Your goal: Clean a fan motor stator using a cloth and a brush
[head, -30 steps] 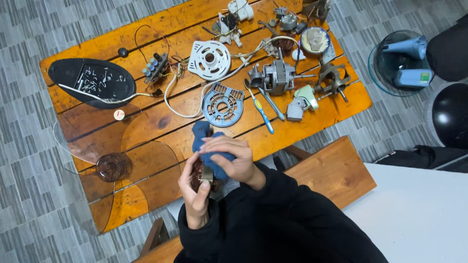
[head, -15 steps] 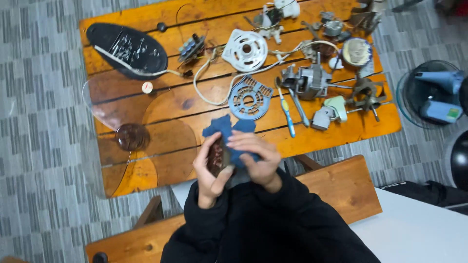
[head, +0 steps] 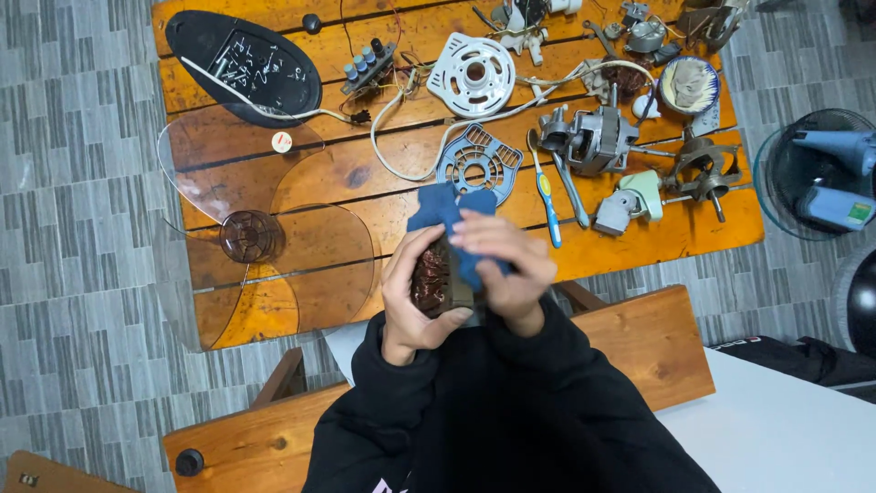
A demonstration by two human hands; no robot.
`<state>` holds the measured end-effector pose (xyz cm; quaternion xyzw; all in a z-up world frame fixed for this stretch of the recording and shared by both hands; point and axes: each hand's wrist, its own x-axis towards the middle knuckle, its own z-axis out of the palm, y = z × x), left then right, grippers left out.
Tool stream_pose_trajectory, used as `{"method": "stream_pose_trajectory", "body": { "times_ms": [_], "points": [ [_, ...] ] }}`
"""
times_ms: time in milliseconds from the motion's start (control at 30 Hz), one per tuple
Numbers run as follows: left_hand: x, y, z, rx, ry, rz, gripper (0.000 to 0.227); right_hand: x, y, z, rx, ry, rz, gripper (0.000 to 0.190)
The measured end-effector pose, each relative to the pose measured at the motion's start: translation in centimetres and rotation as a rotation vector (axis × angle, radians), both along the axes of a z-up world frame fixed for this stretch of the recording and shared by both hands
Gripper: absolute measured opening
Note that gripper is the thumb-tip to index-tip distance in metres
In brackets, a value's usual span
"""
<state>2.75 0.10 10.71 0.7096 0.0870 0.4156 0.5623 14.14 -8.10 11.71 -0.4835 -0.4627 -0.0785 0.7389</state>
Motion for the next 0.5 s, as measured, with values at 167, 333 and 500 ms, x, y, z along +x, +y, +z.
{"method": "stream_pose_trajectory", "body": {
  "times_ms": [167,333,500],
  "points": [
    [-0.6,0.6,-0.1,0.058,-0.01,0.03,0.092,-0.7,-0.9,0.4,0.018,0.011,0.076,0.033],
    [-0.4,0.4,0.2,0.055,-0.035,-0.026,0.095,-0.2,-0.7,0.3,0.018,0.023,0.061,0.04],
    [-0.6,0.3,-0.1,0.079,-0.033,0.004,0.093,-0.3,-1.4,-0.3,0.037,0.043,0.139,0.038]
  ]
}}
